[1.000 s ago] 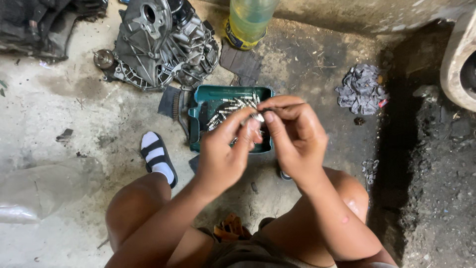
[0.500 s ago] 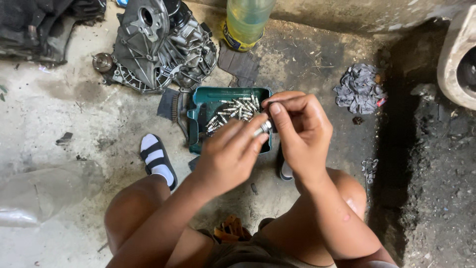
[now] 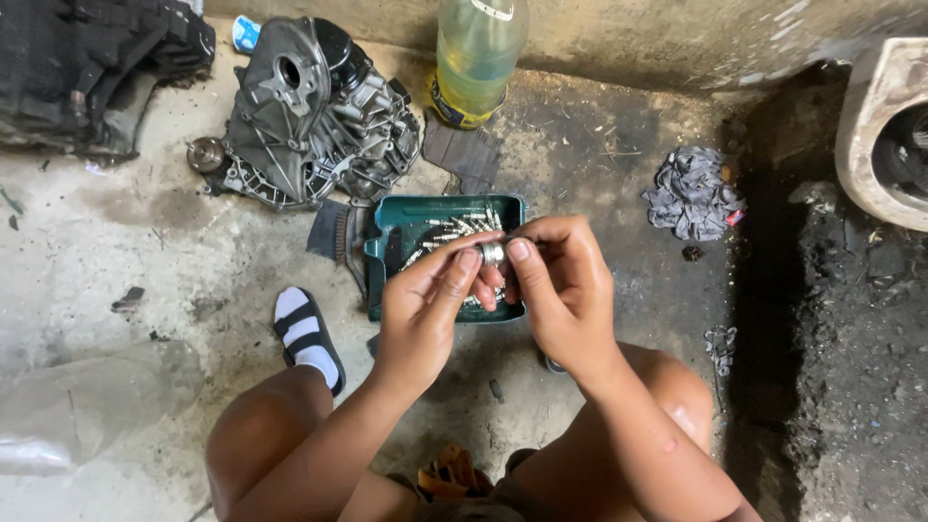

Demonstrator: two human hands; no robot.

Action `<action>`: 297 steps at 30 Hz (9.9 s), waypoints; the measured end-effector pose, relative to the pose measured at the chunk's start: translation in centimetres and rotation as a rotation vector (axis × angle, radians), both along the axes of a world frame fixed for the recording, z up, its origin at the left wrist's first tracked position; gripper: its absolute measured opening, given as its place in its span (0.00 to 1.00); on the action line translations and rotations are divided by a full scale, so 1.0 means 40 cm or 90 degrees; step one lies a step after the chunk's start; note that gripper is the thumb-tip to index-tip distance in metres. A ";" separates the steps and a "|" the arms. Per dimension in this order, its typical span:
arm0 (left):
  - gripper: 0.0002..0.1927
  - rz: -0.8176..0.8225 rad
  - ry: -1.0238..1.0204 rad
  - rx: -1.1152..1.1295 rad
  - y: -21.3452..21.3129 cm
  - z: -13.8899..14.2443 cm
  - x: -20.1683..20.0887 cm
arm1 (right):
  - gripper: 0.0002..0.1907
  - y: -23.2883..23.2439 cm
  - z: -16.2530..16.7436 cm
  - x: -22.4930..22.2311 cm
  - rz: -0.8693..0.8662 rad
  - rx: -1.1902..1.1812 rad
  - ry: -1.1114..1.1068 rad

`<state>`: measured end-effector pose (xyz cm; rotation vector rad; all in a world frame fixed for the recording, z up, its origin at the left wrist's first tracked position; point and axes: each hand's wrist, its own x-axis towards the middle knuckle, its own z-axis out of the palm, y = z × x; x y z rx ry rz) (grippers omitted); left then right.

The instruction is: The person sits on the floor and cleans multiple spark plugs one by one using a yellow-handled brush. They hold each spark plug in the left hand and scrub it with the brush in the right hand, then place it back into a green tray. The person also uses a small black tool to adjust or inspect the spark plug tip.

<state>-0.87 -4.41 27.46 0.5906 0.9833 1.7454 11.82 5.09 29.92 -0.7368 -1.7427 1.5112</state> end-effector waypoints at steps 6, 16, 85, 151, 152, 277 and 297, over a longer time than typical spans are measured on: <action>0.16 0.098 0.321 -0.045 -0.009 0.023 0.028 | 0.06 -0.004 -0.001 -0.009 -0.010 0.027 0.005; 0.15 0.172 0.523 0.011 -0.010 0.024 0.029 | 0.07 -0.016 -0.002 -0.018 -0.034 0.051 0.047; 0.14 0.122 0.594 0.037 0.030 0.015 -0.011 | 0.09 0.034 -0.001 -0.010 -0.076 0.209 -0.040; 0.13 0.265 0.653 0.043 0.009 -0.001 0.027 | 0.08 0.025 -0.004 -0.022 -0.078 0.148 0.021; 0.13 0.252 0.627 0.041 0.009 -0.002 0.027 | 0.08 0.025 -0.003 -0.020 -0.066 0.183 0.015; 0.27 -0.103 -0.569 0.234 0.159 0.022 -0.166 | 0.10 0.002 -0.114 -0.054 0.179 -0.924 0.110; 0.18 0.139 0.286 -0.055 0.117 0.005 -0.125 | 0.04 0.077 0.031 -0.009 -0.095 -0.215 -0.009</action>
